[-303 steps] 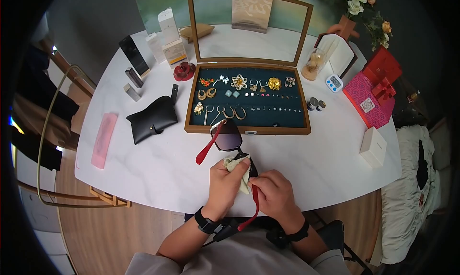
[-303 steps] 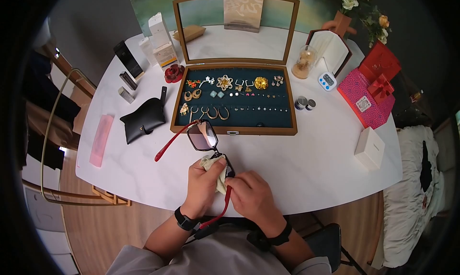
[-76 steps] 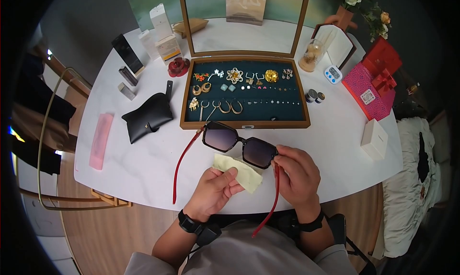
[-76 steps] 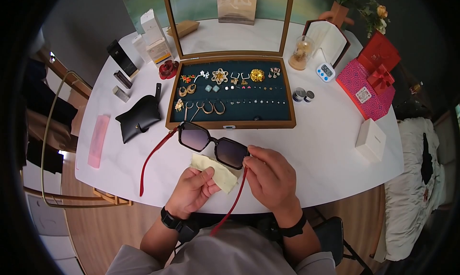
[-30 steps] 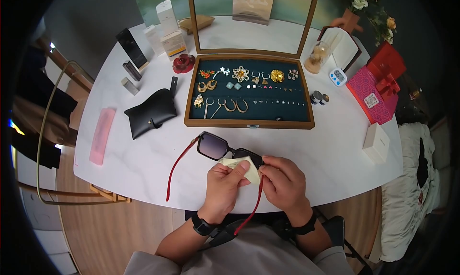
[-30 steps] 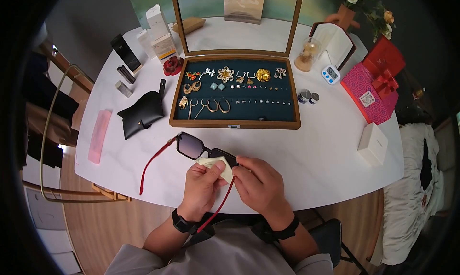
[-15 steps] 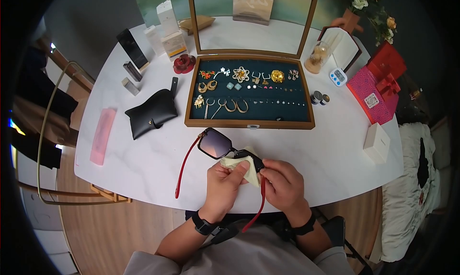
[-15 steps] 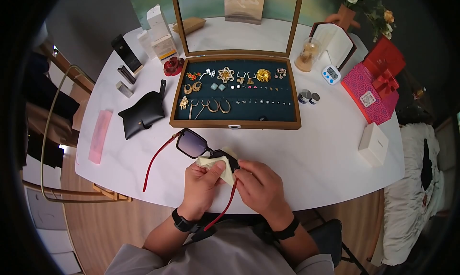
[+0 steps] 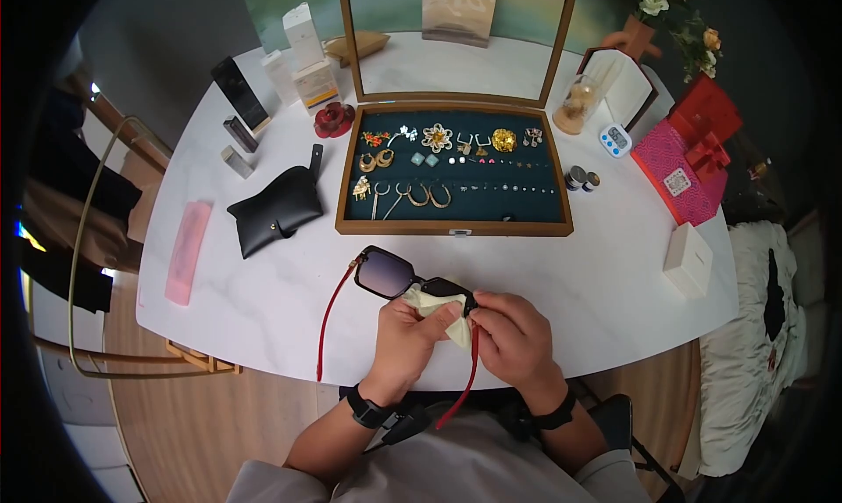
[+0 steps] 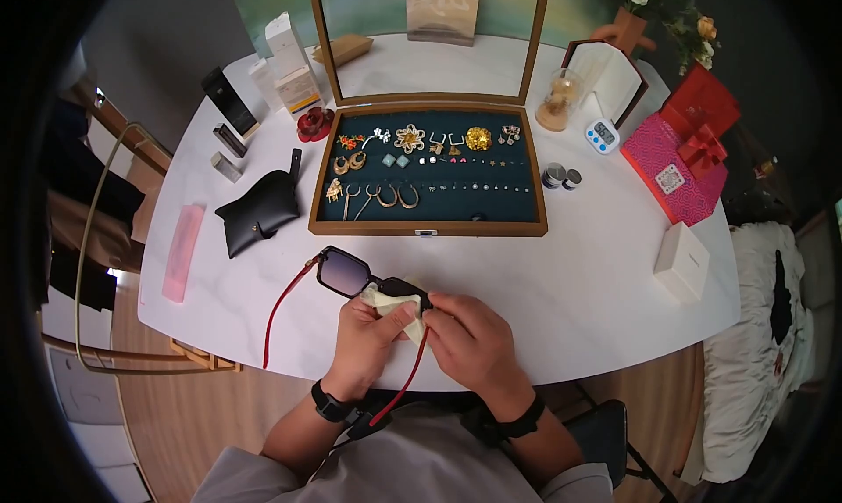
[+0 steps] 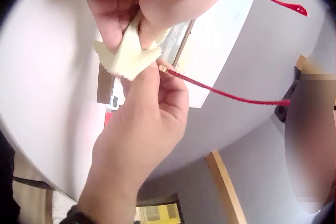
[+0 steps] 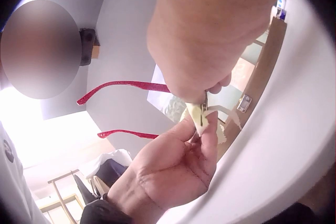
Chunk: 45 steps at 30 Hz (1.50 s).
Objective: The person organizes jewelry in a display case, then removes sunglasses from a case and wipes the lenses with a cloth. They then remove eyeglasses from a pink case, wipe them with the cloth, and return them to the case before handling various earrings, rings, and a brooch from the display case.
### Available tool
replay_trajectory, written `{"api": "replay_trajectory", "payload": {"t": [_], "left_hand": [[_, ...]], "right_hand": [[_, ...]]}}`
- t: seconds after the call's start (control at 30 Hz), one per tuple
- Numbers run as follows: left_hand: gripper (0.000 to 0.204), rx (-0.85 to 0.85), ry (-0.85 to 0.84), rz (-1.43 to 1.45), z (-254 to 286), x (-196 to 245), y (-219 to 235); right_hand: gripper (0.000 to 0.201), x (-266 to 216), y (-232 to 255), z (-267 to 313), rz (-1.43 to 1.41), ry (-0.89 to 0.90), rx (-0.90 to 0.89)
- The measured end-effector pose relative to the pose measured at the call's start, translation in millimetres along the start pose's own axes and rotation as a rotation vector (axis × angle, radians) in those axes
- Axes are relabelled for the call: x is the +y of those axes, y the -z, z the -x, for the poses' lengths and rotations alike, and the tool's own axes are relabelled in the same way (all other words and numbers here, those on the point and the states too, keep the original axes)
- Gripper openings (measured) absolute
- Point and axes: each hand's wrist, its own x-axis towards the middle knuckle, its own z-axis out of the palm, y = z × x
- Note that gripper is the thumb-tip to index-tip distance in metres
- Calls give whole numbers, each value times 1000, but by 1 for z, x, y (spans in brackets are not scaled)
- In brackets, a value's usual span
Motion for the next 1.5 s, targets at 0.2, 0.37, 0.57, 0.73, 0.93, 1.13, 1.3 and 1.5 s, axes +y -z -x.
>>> {"api": "replay_trajectory", "payload": {"t": [0.2, 0.37, 0.57, 0.73, 0.93, 1.13, 1.3, 1.5], "left_hand": [[29, 71, 15, -179, 1, 5, 1], [21, 2, 68, -27, 3, 4, 1], [12, -19, 127, 302, -1, -5, -2], [13, 29, 43, 276, -3, -16, -2], [18, 109, 27, 207, -1, -16, -9], [26, 178, 66, 215, 3, -7, -17], [15, 9, 64, 162, -2, -14, -4], [11, 150, -39, 211, -1, -18, -16]], "right_hand": [[25, -2, 0, 4, 1, -24, -45], [24, 6, 3, 5, 9, -62, -39], [26, 3, 0, 1, 20, -6, -31], [28, -1, -4, 2, 37, 1, -9], [27, 3, -5, 6, 33, -18, 16], [28, 3, -4, 6, 37, -32, 24], [28, 6, -2, 8, 50, -29, 19], [28, 0, -5, 6, 34, -13, 22]]}}
